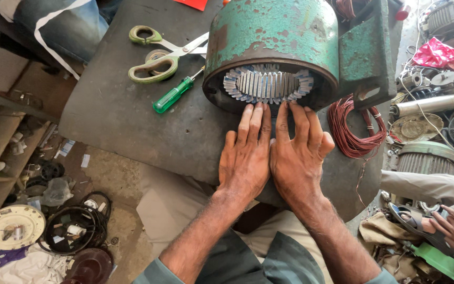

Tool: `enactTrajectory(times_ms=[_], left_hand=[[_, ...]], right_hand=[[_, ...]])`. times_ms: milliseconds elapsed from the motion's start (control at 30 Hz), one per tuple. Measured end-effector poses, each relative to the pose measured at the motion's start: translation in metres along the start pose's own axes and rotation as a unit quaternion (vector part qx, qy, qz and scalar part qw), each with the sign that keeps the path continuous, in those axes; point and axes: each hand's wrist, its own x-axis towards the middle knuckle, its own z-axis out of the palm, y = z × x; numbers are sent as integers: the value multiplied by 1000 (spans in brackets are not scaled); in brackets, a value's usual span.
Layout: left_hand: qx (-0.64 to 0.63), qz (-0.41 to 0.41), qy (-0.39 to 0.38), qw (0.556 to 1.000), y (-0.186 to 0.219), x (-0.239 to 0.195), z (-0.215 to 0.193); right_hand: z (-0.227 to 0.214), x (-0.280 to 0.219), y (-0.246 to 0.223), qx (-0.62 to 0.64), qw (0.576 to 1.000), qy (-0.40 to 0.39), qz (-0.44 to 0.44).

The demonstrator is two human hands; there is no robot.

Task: The person winds copper wire into the slots of a motor stator by hand, inserting and adjusting the coil within the laminated core. A coworker works on a separate stator nearby. The person continues to feed and seat the wire into the stator slots throughout the clip.

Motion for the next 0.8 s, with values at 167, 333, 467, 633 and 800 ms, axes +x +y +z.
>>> enactTrajectory(times_ms=[167,333,467,633,800], left_hand=[[6,14,14,1000,0,1,4],[27,24,5,999,-3,1,6],[41,29,7,999,-4,1,6],[39,29,17,999,-3,0,3],[34,27,23,999,-2,1,-2]], right_hand=[[1,0,3,-27,999,-13,-14],[2,-1,3,-31,999,-29,-18],[2,0,3,-18,999,-41,-17],[0,1,2,-11,999,-48,-16],[-2,3,1,8,999,-40,-14]])
